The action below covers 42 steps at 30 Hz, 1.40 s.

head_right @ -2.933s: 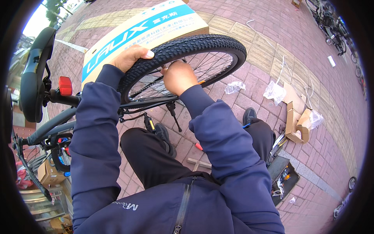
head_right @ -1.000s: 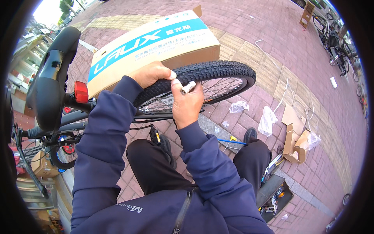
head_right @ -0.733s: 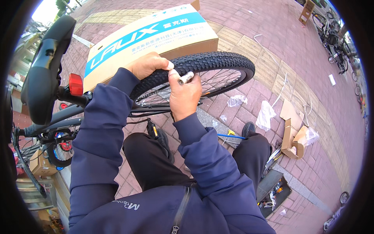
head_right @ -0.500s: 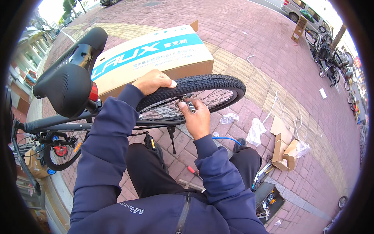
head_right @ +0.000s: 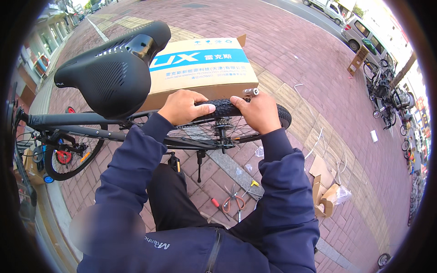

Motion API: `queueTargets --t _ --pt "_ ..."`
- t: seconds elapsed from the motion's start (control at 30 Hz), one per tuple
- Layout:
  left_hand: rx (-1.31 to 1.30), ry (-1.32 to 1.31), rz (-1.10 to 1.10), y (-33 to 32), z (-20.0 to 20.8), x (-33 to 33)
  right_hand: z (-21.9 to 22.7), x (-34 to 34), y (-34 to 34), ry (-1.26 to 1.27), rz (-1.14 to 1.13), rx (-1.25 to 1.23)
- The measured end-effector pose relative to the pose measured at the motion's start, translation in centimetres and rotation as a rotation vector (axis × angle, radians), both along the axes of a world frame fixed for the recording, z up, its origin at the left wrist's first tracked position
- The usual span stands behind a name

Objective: The person assembles a bicycle outdoors on a paved sidewalk. They attach the rear wheel, adjust the derailleur and chain, and tighten the seat post using various hand tools.

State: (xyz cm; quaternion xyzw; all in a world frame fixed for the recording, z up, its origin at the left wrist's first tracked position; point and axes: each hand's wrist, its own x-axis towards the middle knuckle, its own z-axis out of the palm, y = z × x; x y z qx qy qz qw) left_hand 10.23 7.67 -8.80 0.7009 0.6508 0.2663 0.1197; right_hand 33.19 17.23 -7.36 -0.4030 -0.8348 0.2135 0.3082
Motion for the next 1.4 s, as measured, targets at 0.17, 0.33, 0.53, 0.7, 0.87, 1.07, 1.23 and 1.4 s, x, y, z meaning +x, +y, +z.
queueTargets --t 0.17,0.33,0.53,0.7,0.87,1.07,1.23,1.4 --pt "-0.385 -0.128 -0.012 3.8 1.4 -1.3 4.4 -0.9 2.4 -0.400 0.200 -0.249" --pt "-0.563 -0.475 -0.029 4.9 0.3 -1.0 5.7 -1.9 2.2 -0.605 0.202 -0.190" --pt "-0.530 -0.480 -0.155 5.7 -0.7 -1.3 4.2 -2.3 2.8 -0.724 0.164 -0.079" --pt "-0.563 -0.570 -0.132 5.8 -1.1 -1.1 3.4 -2.4 2.7 -0.705 0.090 -0.086" --pt "-0.305 -0.361 -0.112 4.4 0.0 -1.4 3.2 0.1 0.7 -0.417 0.102 -0.052" --pt "0.310 -0.549 0.261 -1.4 -0.7 -1.7 -4.2 10.8 -1.6 -0.218 0.079 0.523" --pt "0.341 -0.869 0.223 -6.6 -4.8 1.9 -13.8 26.3 -1.0 -0.672 -0.242 0.350" --pt "-0.165 -1.415 0.145 -7.5 -10.8 6.8 -29.0 39.8 -10.1 -1.187 -0.122 -0.241"
